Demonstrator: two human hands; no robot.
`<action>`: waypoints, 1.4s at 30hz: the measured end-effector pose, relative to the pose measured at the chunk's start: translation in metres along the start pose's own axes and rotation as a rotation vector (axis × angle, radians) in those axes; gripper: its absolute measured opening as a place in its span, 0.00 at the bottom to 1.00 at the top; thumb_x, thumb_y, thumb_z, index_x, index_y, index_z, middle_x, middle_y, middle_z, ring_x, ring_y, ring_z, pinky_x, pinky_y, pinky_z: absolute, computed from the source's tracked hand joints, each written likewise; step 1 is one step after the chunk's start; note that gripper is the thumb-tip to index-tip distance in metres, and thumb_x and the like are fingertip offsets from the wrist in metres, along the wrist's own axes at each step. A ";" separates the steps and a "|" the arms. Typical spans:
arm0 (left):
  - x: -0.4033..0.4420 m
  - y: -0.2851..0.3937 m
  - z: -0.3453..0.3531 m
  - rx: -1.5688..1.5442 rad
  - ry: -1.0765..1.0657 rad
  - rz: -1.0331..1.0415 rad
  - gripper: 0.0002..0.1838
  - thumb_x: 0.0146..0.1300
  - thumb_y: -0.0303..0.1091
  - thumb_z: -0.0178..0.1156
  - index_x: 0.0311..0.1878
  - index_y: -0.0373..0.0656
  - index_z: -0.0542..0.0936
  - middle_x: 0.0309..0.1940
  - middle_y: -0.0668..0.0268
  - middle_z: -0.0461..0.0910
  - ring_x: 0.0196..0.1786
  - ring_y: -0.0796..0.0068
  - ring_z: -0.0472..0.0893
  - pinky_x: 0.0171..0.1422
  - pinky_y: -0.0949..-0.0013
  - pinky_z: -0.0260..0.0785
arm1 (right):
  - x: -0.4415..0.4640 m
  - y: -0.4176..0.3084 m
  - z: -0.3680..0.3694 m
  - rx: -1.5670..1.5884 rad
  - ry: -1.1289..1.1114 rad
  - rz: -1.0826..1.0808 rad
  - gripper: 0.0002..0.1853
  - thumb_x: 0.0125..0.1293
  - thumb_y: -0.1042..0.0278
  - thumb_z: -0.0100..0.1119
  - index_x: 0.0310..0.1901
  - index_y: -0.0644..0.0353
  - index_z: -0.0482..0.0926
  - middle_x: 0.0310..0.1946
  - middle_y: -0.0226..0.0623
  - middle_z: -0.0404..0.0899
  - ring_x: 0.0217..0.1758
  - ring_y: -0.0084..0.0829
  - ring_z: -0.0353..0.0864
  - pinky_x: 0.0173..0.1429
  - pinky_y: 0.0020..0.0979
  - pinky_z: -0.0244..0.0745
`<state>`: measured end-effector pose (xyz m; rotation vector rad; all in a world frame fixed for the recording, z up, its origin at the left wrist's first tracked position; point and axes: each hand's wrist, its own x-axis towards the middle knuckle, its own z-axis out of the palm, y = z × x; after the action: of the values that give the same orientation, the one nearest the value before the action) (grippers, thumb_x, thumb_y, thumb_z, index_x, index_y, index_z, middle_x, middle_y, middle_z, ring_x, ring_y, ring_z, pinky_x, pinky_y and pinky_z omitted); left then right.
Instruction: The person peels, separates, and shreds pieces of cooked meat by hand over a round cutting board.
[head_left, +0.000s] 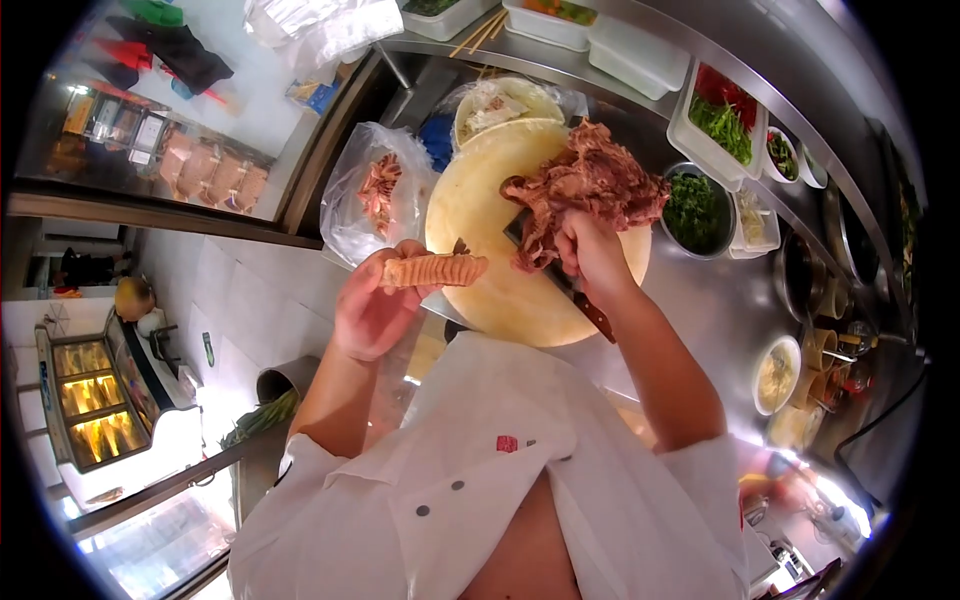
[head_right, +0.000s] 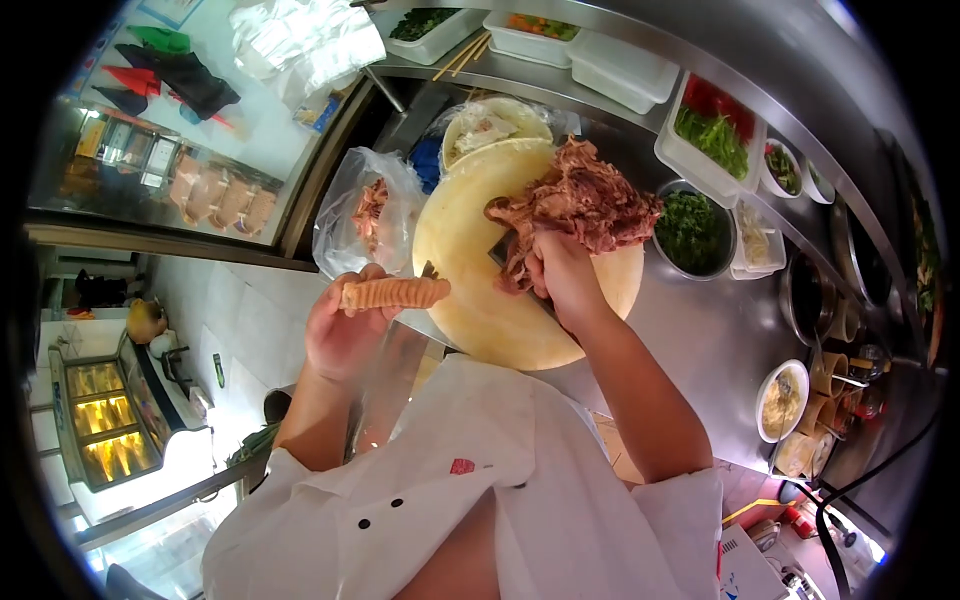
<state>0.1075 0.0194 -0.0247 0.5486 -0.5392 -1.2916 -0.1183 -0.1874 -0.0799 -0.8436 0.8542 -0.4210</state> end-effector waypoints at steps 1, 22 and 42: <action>-0.002 0.000 -0.003 -0.021 0.020 0.012 0.17 0.79 0.45 0.55 0.52 0.39 0.80 0.62 0.59 0.73 0.68 0.59 0.74 0.74 0.50 0.67 | 0.011 -0.006 0.005 -0.068 0.010 -0.039 0.14 0.75 0.58 0.53 0.30 0.53 0.70 0.21 0.27 0.68 0.22 0.22 0.63 0.27 0.28 0.60; 0.038 0.008 -0.004 -0.281 0.277 0.084 0.14 0.82 0.39 0.48 0.44 0.41 0.78 0.54 0.58 0.85 0.64 0.62 0.81 0.72 0.50 0.75 | -0.018 -0.017 0.067 -0.282 -0.605 -0.307 0.17 0.81 0.60 0.57 0.61 0.65 0.80 0.45 0.27 0.84 0.48 0.19 0.77 0.56 0.27 0.74; 0.026 -0.048 0.072 0.115 -0.013 -0.198 0.18 0.79 0.30 0.56 0.68 0.39 0.74 0.65 0.58 0.79 0.67 0.66 0.79 0.73 0.60 0.69 | -0.109 -0.019 0.052 -0.192 -0.145 -0.427 0.11 0.78 0.71 0.59 0.55 0.68 0.82 0.45 0.35 0.86 0.47 0.21 0.84 0.55 0.27 0.78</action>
<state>0.0307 -0.0207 -0.0001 0.7040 -0.5839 -1.4590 -0.1429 -0.1059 0.0076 -1.2265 0.5823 -0.6482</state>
